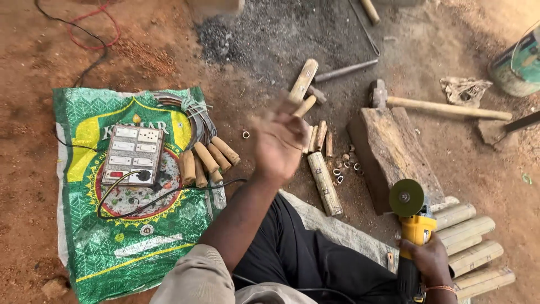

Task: Using an angle grinder to smooth or shape the ends of bamboo pipe segments.

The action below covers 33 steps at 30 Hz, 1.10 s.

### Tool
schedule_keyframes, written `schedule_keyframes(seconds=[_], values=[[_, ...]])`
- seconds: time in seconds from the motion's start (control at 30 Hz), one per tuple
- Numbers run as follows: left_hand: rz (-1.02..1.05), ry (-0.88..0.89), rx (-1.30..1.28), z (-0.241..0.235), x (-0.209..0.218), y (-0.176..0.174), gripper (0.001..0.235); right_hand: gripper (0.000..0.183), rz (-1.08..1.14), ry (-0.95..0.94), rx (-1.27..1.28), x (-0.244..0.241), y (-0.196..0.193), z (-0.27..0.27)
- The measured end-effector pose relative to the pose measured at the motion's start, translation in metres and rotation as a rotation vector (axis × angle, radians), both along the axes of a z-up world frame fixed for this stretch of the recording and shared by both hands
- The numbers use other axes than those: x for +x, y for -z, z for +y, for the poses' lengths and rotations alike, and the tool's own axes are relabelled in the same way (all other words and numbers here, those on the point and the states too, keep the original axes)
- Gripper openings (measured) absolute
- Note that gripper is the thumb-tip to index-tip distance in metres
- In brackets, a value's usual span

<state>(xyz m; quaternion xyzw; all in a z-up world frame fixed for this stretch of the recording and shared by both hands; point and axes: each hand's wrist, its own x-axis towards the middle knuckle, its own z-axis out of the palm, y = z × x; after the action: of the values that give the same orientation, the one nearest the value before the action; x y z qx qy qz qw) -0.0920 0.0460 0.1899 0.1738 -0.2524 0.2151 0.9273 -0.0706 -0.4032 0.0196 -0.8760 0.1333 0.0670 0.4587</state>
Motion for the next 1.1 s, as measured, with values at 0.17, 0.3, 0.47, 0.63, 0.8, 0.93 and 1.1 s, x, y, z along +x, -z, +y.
schedule_keyframes(seconds=[0.17, 0.3, 0.47, 0.63, 0.8, 0.93, 1.1], values=[[-0.103, 0.489, 1.036, -0.069, 0.009, 0.04, 0.046, 0.062, -0.034, -0.033, -0.199, 0.029, -0.003, 0.009], [0.003, 0.595, 1.838, -0.174, 0.048, 0.147, 0.088, 0.062, -0.081, -0.159, -0.299, 0.05, -0.016, 0.03], [0.445, 0.658, 1.504, -0.185, 0.065, 0.202, 0.113, 0.069, 0.065, -0.247, -0.393, 0.091, -0.043, 0.101], [0.721, 0.682, 0.839, -0.171, 0.088, 0.215, 0.119, 0.059, 0.083, -0.406, -0.477, 0.141, -0.017, 0.145], [0.954, 0.499, 0.7, -0.177, 0.127, 0.271, 0.095, 0.057, 0.113, -0.545, -0.68, 0.191, 0.024, 0.167], [1.004, 0.493, 0.625, -0.166, 0.129, 0.26, 0.091, 0.066, 0.162, -0.62, -0.785, 0.206, 0.039, 0.173], [1.073, 0.479, 0.554, -0.164, 0.13, 0.259, 0.089, 0.064, 0.326, -0.536, -0.747, 0.206, 0.018, 0.205]])
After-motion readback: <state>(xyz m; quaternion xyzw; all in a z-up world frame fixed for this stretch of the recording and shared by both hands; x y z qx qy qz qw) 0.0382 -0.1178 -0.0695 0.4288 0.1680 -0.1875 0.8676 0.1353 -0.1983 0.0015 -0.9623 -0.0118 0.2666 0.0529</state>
